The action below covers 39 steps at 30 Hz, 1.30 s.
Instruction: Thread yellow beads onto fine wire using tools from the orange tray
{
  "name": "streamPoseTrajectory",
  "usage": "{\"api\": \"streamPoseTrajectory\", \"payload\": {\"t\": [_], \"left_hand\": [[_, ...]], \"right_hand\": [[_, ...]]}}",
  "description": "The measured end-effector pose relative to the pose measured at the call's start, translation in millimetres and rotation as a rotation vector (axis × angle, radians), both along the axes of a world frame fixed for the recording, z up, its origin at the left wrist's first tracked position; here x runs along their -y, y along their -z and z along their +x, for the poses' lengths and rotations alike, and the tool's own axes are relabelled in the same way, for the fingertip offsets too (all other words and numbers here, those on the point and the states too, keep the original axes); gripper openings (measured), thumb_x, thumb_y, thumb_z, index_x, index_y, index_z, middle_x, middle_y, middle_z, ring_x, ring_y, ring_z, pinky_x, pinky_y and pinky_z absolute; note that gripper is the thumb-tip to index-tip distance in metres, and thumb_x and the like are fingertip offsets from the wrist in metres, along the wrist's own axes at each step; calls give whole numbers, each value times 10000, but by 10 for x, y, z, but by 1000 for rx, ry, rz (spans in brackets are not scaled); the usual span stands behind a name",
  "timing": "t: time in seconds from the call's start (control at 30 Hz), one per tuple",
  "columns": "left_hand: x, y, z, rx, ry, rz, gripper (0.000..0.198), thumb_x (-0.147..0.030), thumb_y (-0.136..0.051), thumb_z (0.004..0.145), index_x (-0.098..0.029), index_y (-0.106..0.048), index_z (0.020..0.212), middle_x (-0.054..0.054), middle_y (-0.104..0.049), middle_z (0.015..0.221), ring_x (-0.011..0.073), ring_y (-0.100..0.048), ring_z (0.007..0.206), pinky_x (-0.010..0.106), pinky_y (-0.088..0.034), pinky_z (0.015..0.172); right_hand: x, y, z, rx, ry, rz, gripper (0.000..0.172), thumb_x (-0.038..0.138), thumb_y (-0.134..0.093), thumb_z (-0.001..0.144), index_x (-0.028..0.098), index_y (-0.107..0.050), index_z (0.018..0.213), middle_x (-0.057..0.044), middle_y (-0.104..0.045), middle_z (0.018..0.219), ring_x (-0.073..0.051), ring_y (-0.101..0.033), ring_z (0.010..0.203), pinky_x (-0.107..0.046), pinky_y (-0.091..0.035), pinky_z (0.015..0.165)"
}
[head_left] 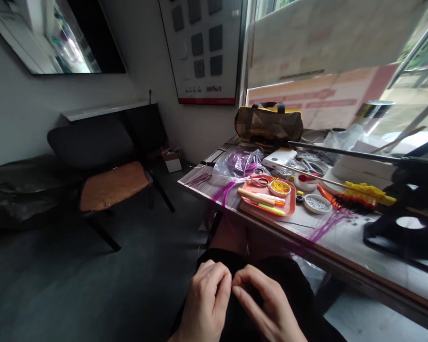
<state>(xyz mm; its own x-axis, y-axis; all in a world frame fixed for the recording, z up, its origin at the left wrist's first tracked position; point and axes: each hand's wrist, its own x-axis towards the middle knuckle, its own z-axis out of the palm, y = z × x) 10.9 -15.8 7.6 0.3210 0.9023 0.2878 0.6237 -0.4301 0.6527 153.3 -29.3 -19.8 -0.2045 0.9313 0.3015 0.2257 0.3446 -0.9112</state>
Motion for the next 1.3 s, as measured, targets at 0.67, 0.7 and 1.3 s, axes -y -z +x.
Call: {"api": "streamPoseTrajectory", "payload": {"t": [0.67, 0.7, 1.3], "left_hand": [[22, -23, 24, 151, -38, -433, 298, -337, -381, 884, -201, -436, 625, -49, -411, 560, 111, -423, 548, 204, -338, 530], [17, -13, 30, 167, -26, -432, 303, -332, -376, 886, -202, -416, 615, -53, -391, 548, 106, -407, 530, 203, -333, 512], [47, 282, -14, -68, 98, 470, 222, -61, -369, 807, -192, -490, 675, 7, -546, 582, 140, -491, 590, 312, -405, 659]], "right_hand": [[50, 107, -60, 0, 109, 105, 116, 218, -455, 889, 213, -530, 801, -1, -508, 705, -114, -494, 586, -199, -404, 546], [49, 99, -60, -10, 105, 91, 118, 219, -455, 887, 212, -529, 796, 0, -503, 706, -114, -488, 588, -200, -399, 547], [-87, 72, -66, -866, -266, -945, 51, 148, -483, 563, 167, -454, 525, 106, -300, 405, -40, -186, 397, -167, -145, 400]]}}
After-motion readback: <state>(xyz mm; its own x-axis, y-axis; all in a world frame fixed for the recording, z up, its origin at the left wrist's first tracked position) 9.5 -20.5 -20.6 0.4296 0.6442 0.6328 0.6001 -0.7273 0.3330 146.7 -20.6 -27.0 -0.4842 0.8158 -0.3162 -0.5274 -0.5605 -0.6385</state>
